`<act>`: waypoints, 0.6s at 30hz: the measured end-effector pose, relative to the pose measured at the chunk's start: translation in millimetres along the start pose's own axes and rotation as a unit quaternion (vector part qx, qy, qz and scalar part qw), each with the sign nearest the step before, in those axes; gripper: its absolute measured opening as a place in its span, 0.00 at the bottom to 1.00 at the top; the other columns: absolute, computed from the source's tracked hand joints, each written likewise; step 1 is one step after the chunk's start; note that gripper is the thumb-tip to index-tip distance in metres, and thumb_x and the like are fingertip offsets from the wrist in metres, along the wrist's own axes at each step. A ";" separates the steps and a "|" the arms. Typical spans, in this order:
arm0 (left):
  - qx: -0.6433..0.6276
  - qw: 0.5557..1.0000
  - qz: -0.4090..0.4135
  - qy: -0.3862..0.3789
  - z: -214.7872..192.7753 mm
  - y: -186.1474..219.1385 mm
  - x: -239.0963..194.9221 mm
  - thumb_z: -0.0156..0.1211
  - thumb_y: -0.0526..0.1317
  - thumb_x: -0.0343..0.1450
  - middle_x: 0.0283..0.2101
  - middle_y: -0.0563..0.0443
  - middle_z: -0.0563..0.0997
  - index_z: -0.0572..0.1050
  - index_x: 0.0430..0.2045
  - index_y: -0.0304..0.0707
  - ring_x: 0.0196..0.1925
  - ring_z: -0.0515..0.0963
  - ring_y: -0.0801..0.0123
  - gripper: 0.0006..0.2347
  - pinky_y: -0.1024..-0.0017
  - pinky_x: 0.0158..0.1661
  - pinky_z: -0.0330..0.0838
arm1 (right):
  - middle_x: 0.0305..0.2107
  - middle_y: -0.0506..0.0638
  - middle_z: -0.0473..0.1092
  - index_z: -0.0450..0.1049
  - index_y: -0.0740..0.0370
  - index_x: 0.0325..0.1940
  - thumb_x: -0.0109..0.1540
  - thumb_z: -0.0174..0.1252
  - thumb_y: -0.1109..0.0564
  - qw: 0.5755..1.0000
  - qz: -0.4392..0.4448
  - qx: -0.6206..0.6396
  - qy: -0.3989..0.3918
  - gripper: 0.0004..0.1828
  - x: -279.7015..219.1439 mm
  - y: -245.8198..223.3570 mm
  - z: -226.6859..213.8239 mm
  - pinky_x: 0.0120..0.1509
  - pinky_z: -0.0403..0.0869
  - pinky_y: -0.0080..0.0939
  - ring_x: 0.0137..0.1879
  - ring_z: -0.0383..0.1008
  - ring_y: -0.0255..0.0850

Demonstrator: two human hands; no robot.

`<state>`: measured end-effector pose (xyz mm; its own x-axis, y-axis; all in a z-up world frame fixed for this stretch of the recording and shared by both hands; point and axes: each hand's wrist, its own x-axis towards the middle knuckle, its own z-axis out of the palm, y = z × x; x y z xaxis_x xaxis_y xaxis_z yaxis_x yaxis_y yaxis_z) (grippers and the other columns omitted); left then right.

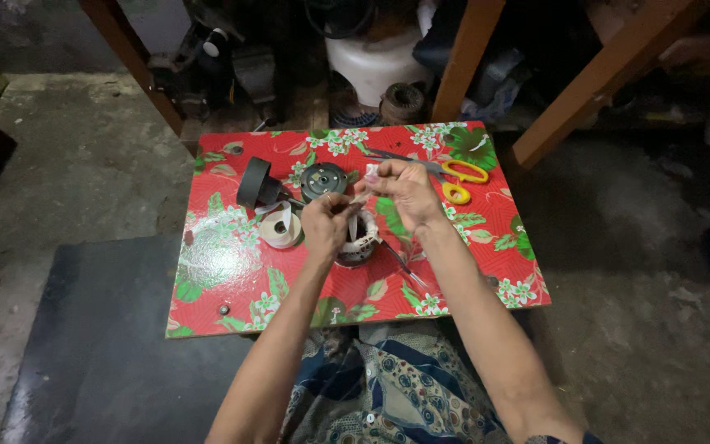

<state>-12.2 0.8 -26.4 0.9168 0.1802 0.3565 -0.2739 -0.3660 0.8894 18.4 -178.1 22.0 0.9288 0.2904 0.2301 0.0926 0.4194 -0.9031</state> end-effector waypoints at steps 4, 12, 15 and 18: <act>0.037 0.999 0.013 0.020 3.3 -6.0 -0.7 0.74 0.45 0.63 0.28 0.44 0.85 0.85 0.29 0.36 0.28 0.85 0.63 0.11 0.67 0.33 0.75 | 0.33 0.56 0.79 0.78 0.65 0.37 0.60 0.66 0.66 0.999 -0.016 0.019 0.044 0.03 1.1 -19.7 4.0 0.53 0.79 0.44 0.41 0.82 0.44; 0.036 0.999 -0.022 -0.008 -0.4 -2.7 0.2 0.73 0.45 0.63 0.25 0.45 0.85 0.86 0.29 0.39 0.24 0.84 0.64 0.10 0.67 0.30 0.73 | 0.34 0.58 0.80 0.80 0.68 0.40 0.62 0.65 0.65 0.988 -0.124 -0.082 0.032 0.03 -14.8 -85.1 18.6 0.51 0.82 0.45 0.41 0.83 0.43; 0.010 0.999 -0.030 -0.010 -1.3 -1.0 -0.4 0.72 0.44 0.63 0.25 0.46 0.85 0.85 0.29 0.39 0.24 0.84 0.65 0.09 0.69 0.29 0.73 | 0.35 0.59 0.80 0.80 0.69 0.41 0.63 0.65 0.67 0.981 -0.162 -0.104 0.031 0.03 -25.4 -110.8 24.8 0.53 0.82 0.44 0.42 0.83 0.43; 0.014 1.000 0.008 0.007 -1.4 0.1 -1.0 0.72 0.43 0.64 0.26 0.47 0.85 0.86 0.30 0.40 0.25 0.85 0.66 0.08 0.70 0.30 0.74 | 0.36 0.59 0.79 0.79 0.70 0.41 0.63 0.65 0.68 0.975 -0.191 -0.112 0.024 0.03 -33.7 -127.6 29.7 0.53 0.82 0.42 0.43 0.82 0.43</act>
<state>-13.5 1.8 -26.3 0.9085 0.1865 0.3739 -0.2791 -0.3950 0.8752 -35.4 -215.8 140.3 0.8267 0.1077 0.5523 0.5052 0.2901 -0.8128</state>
